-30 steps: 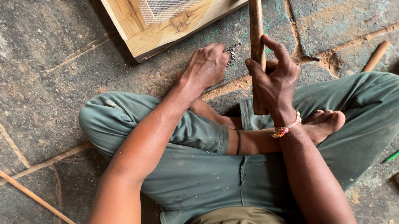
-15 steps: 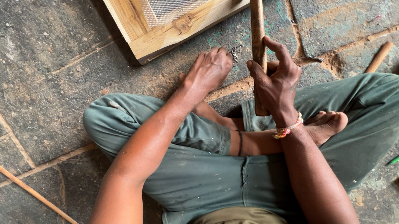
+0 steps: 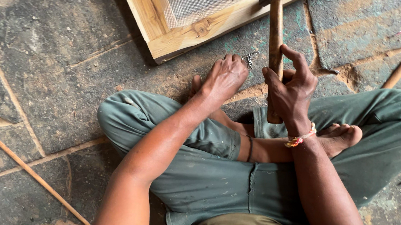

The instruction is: The person hammers nails into a wooden frame to secure a mesh screen. They sit cross-legged on the floor, repeatedly pick up nails, position them along the frame, and strike them with a hammer.

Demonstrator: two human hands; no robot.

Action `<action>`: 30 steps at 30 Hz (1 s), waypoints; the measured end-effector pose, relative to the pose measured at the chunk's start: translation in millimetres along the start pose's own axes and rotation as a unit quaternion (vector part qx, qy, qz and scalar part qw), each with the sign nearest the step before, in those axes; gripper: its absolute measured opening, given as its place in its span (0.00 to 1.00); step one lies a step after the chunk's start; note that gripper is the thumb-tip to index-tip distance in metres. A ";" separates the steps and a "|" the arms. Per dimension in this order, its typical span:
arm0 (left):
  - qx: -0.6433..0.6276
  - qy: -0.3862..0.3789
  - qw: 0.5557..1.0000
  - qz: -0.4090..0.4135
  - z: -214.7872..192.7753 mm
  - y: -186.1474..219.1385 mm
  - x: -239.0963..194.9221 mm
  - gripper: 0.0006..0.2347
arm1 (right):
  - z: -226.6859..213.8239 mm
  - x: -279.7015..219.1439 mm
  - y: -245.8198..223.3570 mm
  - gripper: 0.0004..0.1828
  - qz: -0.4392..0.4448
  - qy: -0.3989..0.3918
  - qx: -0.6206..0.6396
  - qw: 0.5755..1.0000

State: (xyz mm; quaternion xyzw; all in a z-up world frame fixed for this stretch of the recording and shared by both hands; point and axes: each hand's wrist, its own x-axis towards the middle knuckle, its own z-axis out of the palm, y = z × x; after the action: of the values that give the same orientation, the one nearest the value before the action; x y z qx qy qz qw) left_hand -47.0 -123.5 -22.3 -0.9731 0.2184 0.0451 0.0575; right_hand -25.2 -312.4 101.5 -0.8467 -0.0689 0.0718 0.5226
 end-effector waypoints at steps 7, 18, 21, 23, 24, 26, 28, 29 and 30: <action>0.037 -0.017 0.999 -0.012 -9.1 15.4 -3.6 0.04 | 0.1 0.0 1.2 0.31 0.016 -0.002 -0.012 1.000; -0.012 0.024 0.998 -0.056 -1.7 6.3 -7.4 0.08 | -0.8 0.9 0.3 0.31 -0.002 -0.003 -0.015 1.000; -0.029 0.003 0.999 -0.040 2.5 6.5 -7.9 0.07 | -2.4 1.1 0.0 0.31 -0.005 -0.003 -0.019 1.000; -0.018 -0.009 0.999 -0.029 1.9 6.9 -10.0 0.06 | -2.3 0.8 -0.9 0.31 -0.002 -0.004 -0.021 1.000; -0.016 -0.025 0.999 -0.025 0.8 7.7 -11.1 0.05 | -2.5 0.5 -1.1 0.31 0.001 -0.003 -0.024 1.000; 0.001 -0.025 0.999 -0.023 -2.6 8.8 -13.5 0.06 | -3.2 0.2 -1.2 0.31 0.003 -0.004 -0.017 1.000; 0.030 0.009 0.999 -0.027 -6.7 8.7 -16.0 0.11 | -3.6 0.4 -1.7 0.31 0.002 -0.007 0.002 1.000; 0.038 0.028 0.999 -0.026 -8.5 8.0 -16.6 0.13 | -3.7 0.6 -2.1 0.31 0.007 -0.005 -0.001 1.000; 0.045 0.047 0.998 -0.026 -9.8 6.7 -17.0 0.14 | -3.5 0.8 -2.5 0.31 0.011 -0.004 -0.003 1.000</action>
State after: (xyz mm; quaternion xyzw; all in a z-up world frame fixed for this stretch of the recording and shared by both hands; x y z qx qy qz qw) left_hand -64.6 -123.7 -11.2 -0.9758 0.1977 -0.0123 0.0924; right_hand -23.9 -314.2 105.2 -0.8488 -0.0615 0.0809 0.5188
